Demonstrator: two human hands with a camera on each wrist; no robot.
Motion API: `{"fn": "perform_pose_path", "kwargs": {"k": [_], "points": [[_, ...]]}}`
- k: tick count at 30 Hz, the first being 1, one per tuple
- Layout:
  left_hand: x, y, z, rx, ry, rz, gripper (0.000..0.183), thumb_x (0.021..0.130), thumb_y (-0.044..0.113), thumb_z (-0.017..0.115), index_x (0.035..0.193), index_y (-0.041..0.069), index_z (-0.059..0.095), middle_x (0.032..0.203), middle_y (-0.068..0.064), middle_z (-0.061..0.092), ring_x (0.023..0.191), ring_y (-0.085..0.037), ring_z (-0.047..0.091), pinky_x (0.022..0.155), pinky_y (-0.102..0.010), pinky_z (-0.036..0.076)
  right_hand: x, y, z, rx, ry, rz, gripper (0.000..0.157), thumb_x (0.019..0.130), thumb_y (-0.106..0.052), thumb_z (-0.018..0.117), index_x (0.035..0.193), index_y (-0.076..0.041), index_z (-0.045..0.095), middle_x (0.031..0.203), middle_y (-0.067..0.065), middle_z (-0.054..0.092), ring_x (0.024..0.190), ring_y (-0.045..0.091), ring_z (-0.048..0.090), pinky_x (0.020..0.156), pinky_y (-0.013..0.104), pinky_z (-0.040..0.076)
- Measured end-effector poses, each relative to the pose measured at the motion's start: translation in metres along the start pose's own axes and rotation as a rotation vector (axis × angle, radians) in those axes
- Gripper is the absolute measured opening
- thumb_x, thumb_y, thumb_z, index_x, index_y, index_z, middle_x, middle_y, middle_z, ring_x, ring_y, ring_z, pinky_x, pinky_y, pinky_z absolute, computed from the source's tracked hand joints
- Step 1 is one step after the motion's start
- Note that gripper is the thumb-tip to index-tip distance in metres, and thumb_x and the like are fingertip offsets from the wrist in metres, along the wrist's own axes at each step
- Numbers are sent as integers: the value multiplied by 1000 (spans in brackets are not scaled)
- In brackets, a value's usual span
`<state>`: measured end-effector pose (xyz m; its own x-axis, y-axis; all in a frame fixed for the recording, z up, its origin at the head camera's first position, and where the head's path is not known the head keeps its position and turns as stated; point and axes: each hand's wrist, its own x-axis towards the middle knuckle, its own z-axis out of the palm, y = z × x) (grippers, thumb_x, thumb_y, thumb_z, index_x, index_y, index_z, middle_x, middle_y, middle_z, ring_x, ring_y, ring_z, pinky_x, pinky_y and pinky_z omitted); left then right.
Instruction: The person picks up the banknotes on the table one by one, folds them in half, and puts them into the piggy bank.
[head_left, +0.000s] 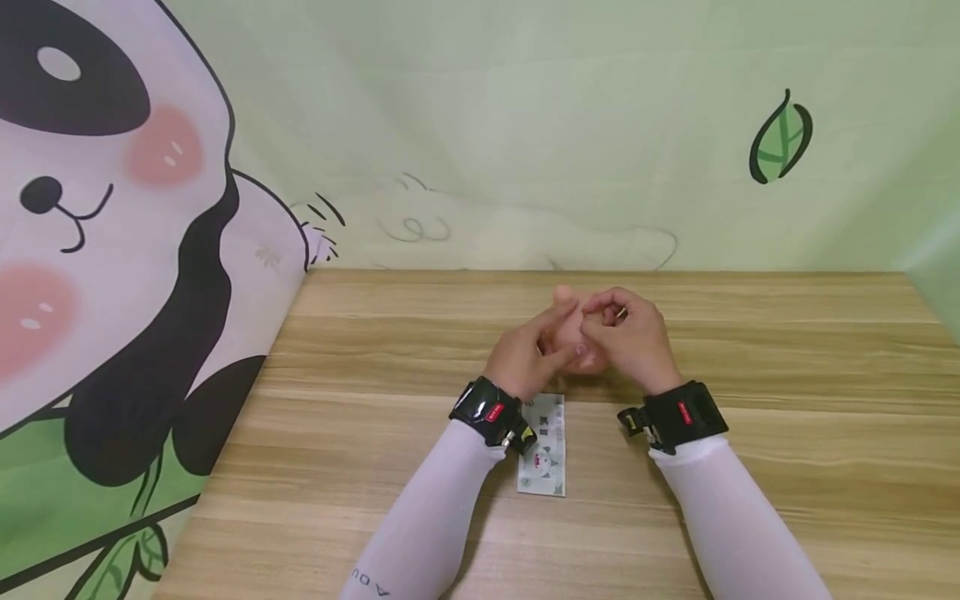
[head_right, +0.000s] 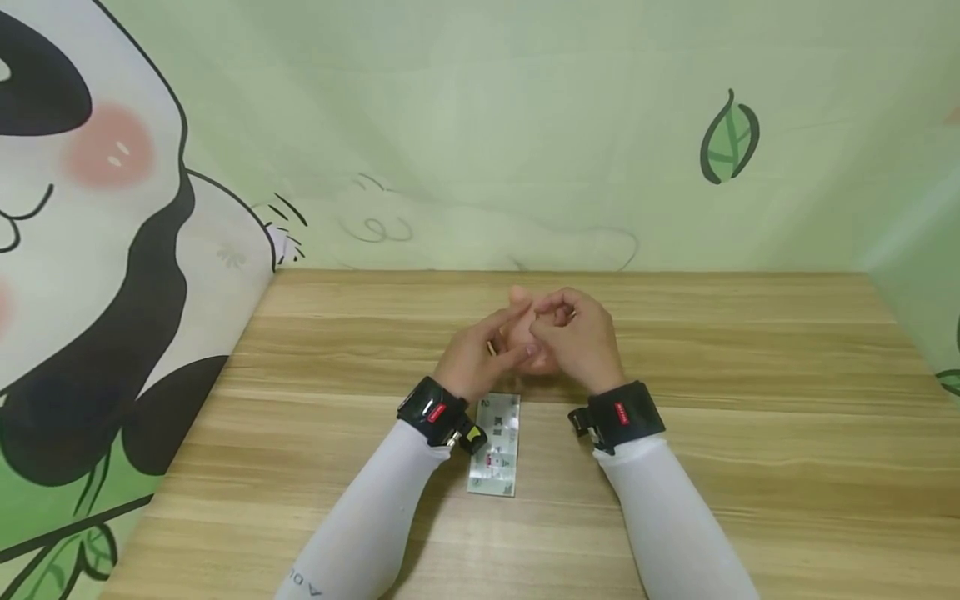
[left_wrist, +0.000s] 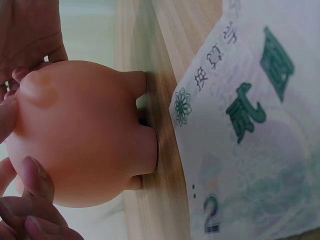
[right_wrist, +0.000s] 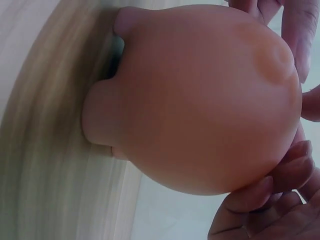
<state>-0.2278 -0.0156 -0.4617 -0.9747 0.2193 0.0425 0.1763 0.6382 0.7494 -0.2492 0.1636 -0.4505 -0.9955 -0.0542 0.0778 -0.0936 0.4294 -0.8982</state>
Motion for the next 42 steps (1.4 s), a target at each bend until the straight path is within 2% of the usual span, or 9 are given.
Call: {"fn": "perform_pose_path", "kwargs": {"k": [10, 18, 34, 42], "points": [[1, 0, -1, -6, -5, -11, 66, 95, 42, 74, 155, 36, 48, 70, 2, 54, 62, -11, 52, 52, -24, 43, 0, -1, 6, -5, 29, 8, 16, 85, -10, 70, 101, -7, 72, 90, 5, 55, 84, 19, 52, 68, 24, 42], [1, 0, 0, -17, -2, -10, 66, 95, 40, 75, 155, 35, 48, 70, 2, 53, 61, -11, 52, 52, -25, 43, -2, -4, 5, -11, 22, 5, 15, 87, -9, 70, 101, -7, 72, 91, 7, 56, 85, 19, 51, 69, 22, 41], [-1, 1, -2, 17, -15, -13, 67, 96, 39, 75, 156, 37, 45, 68, 3, 52, 62, -11, 53, 52, -25, 43, -3, -4, 5, 7, 19, -2, 13, 88, -8, 69, 100, -4, 72, 91, 6, 55, 86, 19, 51, 72, 24, 42], [-1, 2, -4, 49, -35, -1, 67, 97, 43, 72, 157, 39, 42, 66, 3, 52, 61, -11, 53, 52, -25, 43, -3, -3, 3, -7, 21, 0, 13, 89, -9, 68, 100, -4, 71, 91, 6, 56, 85, 19, 51, 71, 23, 42]]}}
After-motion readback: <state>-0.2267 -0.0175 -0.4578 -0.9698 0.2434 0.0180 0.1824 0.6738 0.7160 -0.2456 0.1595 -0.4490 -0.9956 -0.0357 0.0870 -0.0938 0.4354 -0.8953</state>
